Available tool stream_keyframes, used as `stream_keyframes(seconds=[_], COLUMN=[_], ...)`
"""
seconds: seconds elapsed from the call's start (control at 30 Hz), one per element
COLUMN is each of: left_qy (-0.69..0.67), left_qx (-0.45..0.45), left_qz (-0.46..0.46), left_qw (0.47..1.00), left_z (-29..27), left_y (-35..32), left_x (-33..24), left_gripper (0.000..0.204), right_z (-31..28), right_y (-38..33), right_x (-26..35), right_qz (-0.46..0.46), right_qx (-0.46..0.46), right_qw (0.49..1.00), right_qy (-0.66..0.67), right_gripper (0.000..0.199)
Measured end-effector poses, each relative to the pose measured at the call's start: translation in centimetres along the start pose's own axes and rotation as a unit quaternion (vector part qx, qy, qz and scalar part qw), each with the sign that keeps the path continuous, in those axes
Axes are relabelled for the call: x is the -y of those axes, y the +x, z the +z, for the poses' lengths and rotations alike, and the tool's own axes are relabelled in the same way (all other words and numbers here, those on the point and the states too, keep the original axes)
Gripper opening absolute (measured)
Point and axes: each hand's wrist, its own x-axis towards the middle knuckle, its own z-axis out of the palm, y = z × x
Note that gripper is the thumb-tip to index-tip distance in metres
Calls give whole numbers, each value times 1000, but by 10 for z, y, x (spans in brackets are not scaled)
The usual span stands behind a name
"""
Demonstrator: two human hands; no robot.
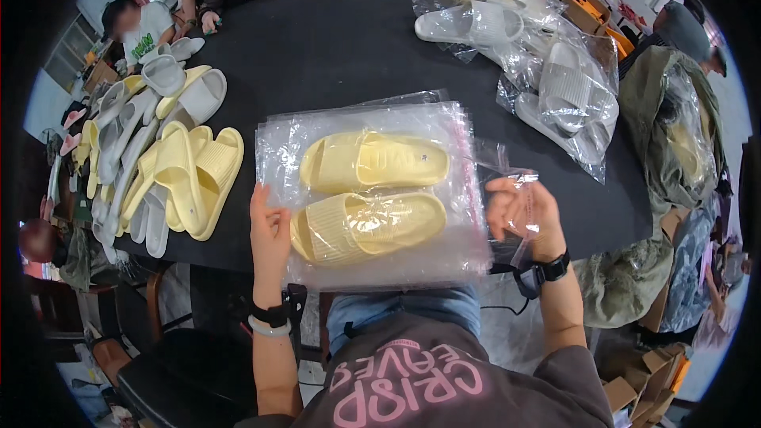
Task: The person places pairs of slippers into clear plastic bags on a table. They handle black, white, and yellow slippers, placing them into bags and stacking the packaged items. The person also retrieves more slippers from a large sack to continue the process.
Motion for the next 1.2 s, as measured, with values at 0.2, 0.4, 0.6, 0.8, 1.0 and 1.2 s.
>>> stream_keyframes(seconds=[0.2,0.4,0.6,0.8,1.0,1.2], left_qy=[155,125,151,283,322,401], left_qx=[57,76,86,81,101,95], left_qz=[121,107,90,121,121,117], left_qw=[979,983,981,948,933,904], left_z=[4,25,24,30,29,19], left_y=[-18,-24,-25,-28,-31,-37], left_x=[-12,13,10,9,4,-4], left_gripper=[48,45,47,60,64,64], right_z=[32,55,55,42,-8,-3], right_y=[60,139,153,88,-13,-87], right_x=[-13,-75,-89,-38,9,52], right_qz=[-36,-153,-105,-85,-87,-136], right_qx=[154,234,238,140,-13,-341], right_qw=[764,568,602,610,662,616], right_qy=[-626,-774,-755,-775,-744,-697], right_gripper=[36,30,22,17,10,23])
